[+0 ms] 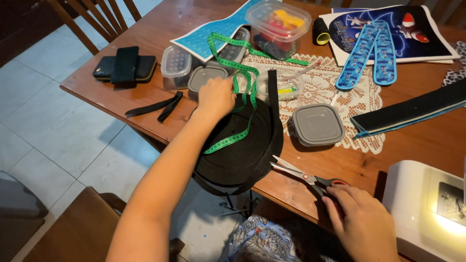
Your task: Measuring the circumference of a circular fabric component with a flexible tape measure and cutting a black strap to size using scissors.
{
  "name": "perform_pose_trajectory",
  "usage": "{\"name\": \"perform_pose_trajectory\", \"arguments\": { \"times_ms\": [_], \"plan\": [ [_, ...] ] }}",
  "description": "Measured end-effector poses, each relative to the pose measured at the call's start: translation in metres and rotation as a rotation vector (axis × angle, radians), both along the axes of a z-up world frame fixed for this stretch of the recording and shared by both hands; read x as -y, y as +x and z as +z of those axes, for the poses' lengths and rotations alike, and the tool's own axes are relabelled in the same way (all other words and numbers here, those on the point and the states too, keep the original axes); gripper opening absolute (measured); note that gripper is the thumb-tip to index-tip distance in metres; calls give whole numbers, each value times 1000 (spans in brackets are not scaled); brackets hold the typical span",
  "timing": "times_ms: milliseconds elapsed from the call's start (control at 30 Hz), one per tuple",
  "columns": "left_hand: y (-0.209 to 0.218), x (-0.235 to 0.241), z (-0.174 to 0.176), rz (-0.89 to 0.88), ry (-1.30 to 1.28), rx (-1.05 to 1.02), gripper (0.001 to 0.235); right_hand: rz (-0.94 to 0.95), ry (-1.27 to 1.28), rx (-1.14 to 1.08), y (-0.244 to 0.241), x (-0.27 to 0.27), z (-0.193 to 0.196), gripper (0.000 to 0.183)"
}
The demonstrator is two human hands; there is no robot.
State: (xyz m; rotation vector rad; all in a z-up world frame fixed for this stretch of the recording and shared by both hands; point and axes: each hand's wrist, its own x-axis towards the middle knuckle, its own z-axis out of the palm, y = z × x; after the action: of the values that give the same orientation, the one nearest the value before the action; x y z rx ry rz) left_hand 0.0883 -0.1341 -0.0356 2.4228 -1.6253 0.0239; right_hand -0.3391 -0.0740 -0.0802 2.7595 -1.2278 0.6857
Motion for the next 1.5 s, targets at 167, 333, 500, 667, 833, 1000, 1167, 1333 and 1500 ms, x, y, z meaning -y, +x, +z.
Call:
{"name": "perform_pose_trajectory", "arguments": {
  "times_ms": [167,333,500,667,833,1000,1167,1333,1500],
  "plan": [
    [5,45,10,181,118,-10,32,35,-13,54,1,-5,4,18],
    [-8,61,16,217,329,-57,25,52,-53,106,2,-6,8,18],
    [-2,50,24,239,119,-103,28,100,-76,159,3,-10,23,14],
    [-50,-29,89,-76,-349,227,19,224,43,396,16,-18,61,12],
    [-174,-159,116,-859,-83,230,7,616,104,605,36,-25,59,80],
    [-177,-167,130,-988,-46,-195,14,701,209,589,37,-33,25,22],
    [-137,-101,124,-509,-191,-262,24,742,417,649,32,-41,49,21],
    [-150,-154,155,-1340,-55,-761,31,206,549,912,41,-22,124,16],
    [-175,-126,90,-1166,228,-511,27,453,408,1513,65,7,153,6]
  ]
}}
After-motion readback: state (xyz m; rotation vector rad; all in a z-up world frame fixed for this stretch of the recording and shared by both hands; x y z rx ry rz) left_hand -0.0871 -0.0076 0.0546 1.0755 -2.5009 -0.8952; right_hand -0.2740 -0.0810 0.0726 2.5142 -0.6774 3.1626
